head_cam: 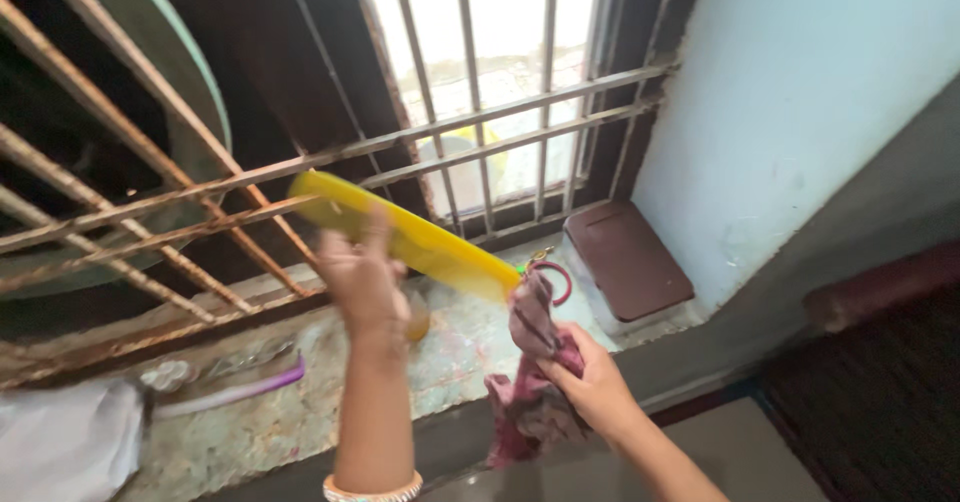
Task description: The person sweeps the floor with a broom and then wipes a window sill with a cloth. They pick up and wipe various items on the sill, including a plastic container, combs, and bottles, before placing them back. The person then walks to a door and hangs the cloth on a hook.
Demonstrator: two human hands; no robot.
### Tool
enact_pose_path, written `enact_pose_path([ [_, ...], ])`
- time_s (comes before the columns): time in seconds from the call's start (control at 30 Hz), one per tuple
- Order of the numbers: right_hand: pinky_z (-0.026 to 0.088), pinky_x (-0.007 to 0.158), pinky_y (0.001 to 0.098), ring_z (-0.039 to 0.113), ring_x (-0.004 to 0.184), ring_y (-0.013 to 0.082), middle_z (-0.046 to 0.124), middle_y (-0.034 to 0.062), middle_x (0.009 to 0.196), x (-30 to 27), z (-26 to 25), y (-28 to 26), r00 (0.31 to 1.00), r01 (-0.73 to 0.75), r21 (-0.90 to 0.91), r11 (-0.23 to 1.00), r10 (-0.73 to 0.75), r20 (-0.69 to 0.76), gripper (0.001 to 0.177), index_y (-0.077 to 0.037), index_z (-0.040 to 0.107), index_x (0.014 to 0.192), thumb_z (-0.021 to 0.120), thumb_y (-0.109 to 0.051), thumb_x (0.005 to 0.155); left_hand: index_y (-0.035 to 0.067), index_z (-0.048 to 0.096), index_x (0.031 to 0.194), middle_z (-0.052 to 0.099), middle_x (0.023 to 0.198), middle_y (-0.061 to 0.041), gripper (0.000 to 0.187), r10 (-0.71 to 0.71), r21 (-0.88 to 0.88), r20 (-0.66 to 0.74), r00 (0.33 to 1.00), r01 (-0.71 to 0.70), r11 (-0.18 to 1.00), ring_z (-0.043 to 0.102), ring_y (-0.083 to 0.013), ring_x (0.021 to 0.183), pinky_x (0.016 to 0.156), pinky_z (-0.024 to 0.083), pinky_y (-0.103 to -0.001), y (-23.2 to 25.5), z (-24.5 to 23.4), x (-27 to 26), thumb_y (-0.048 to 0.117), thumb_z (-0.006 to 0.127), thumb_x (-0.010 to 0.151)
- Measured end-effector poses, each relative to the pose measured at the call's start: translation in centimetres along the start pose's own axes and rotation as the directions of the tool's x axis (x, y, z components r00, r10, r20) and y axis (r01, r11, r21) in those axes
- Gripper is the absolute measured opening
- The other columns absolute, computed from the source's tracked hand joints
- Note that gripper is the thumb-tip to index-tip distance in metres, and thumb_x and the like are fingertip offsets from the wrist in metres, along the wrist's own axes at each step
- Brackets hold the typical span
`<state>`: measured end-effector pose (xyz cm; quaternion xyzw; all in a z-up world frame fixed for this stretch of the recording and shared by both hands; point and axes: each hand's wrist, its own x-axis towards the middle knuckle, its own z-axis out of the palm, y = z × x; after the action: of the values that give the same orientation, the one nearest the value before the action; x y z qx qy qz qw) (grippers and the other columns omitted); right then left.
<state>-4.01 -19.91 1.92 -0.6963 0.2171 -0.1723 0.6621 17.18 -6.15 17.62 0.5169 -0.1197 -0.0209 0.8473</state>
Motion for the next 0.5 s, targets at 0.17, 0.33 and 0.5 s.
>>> enact_pose_path([
  [0.17, 0.060, 0.087, 0.0350, 0.073, 0.098, 0.0187, 0.075, 0.0083, 0.109, -1.5, -1.3, 9.5, 0.962, -0.257, 0.264, 0.930, 0.273, -0.024, 0.045, -0.004, 0.059, 0.126, 0.073, -0.009, 0.084, 0.007, 0.059, 0.093, 0.064, 0.077, -0.002, 0.025, -0.118, 0.226, 0.222, 0.968, 0.066, 0.972, 0.063, -0.0082, 0.055, 0.043, 0.054, -0.024, -4.3, 4.9, 0.5, 0.031, 0.064, 0.097],
  [0.33, 0.058, 0.090, 0.0321, 0.070, 0.103, 0.0127, 0.072, 0.0066, 0.112, -2.0, -0.4, 10.4, 0.988, -0.148, 0.330, 0.932, 0.129, 0.080, 0.042, -0.003, 0.060, 0.125, 0.075, -0.008, 0.086, -0.001, 0.066, 0.098, 0.065, 0.069, -0.009, 0.014, -0.440, 0.266, 0.498, 0.748, 0.351, 0.898, 0.059, -0.0139, 0.047, 0.040, 0.046, -0.029, -18.9, 12.2, -4.1, 0.011, 0.067, 0.093],
  [0.5, 0.059, 0.086, 0.0323, 0.074, 0.095, 0.0153, 0.076, 0.0074, 0.109, -2.1, -1.4, 5.5, 0.967, -0.245, 0.415, 0.876, 0.252, 0.037, 0.039, -0.004, 0.061, 0.123, 0.071, -0.010, 0.086, -0.003, 0.066, 0.091, 0.066, 0.069, -0.010, 0.013, -0.597, 0.429, 0.286, 0.750, 0.457, 0.779, 0.059, -0.0162, 0.048, 0.038, 0.045, -0.031, -28.7, 15.5, -1.1, 0.009, 0.070, 0.092],
])
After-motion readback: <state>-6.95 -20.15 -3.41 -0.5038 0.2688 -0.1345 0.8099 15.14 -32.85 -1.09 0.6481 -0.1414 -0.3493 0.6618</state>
